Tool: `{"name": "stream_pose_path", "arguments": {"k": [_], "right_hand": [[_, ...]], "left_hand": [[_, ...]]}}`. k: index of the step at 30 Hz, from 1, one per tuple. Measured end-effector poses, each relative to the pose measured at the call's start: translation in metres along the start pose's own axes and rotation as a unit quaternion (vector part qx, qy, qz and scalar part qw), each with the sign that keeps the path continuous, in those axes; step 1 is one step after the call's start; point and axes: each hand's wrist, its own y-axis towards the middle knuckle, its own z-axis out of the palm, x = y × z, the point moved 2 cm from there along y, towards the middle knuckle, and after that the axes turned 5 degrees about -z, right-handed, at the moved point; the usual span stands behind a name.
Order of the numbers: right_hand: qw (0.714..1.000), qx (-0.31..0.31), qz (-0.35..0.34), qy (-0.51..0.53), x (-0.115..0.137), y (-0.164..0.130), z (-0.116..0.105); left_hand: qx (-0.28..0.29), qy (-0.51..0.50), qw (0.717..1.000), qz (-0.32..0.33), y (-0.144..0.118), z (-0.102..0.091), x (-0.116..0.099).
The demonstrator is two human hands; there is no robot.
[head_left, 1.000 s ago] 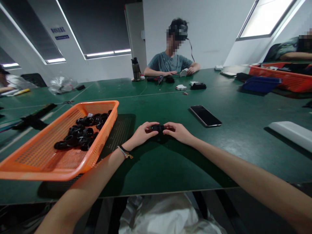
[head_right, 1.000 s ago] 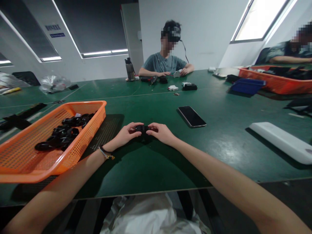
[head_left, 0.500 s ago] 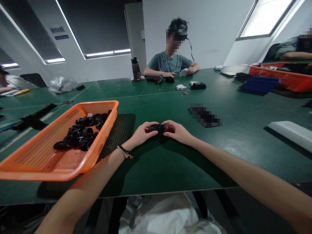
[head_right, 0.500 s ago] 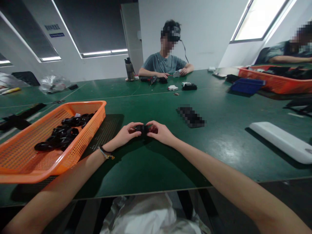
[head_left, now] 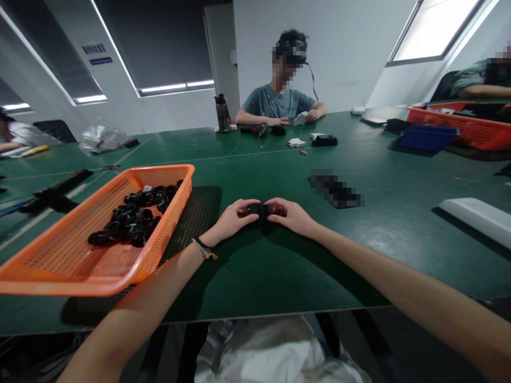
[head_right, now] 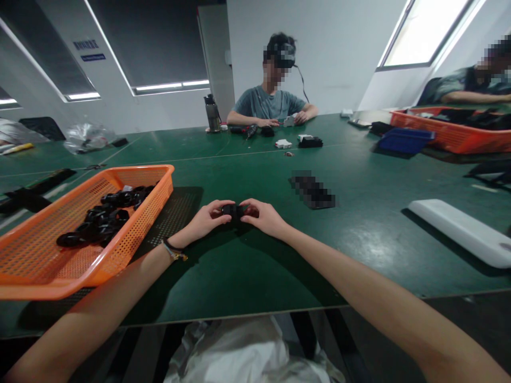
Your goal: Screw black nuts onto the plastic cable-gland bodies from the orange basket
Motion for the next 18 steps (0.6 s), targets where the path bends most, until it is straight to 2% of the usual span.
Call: {"name": "stream_pose_path", "arguments": {"k": [18], "right_hand": [[1.0,-0.003,0.004,-0.026,-0.0011,0.001,0.0]], "left_hand": [[0.001,-0.013,1.0,-0.001,0.0,-0.0001,0.0005]]}}
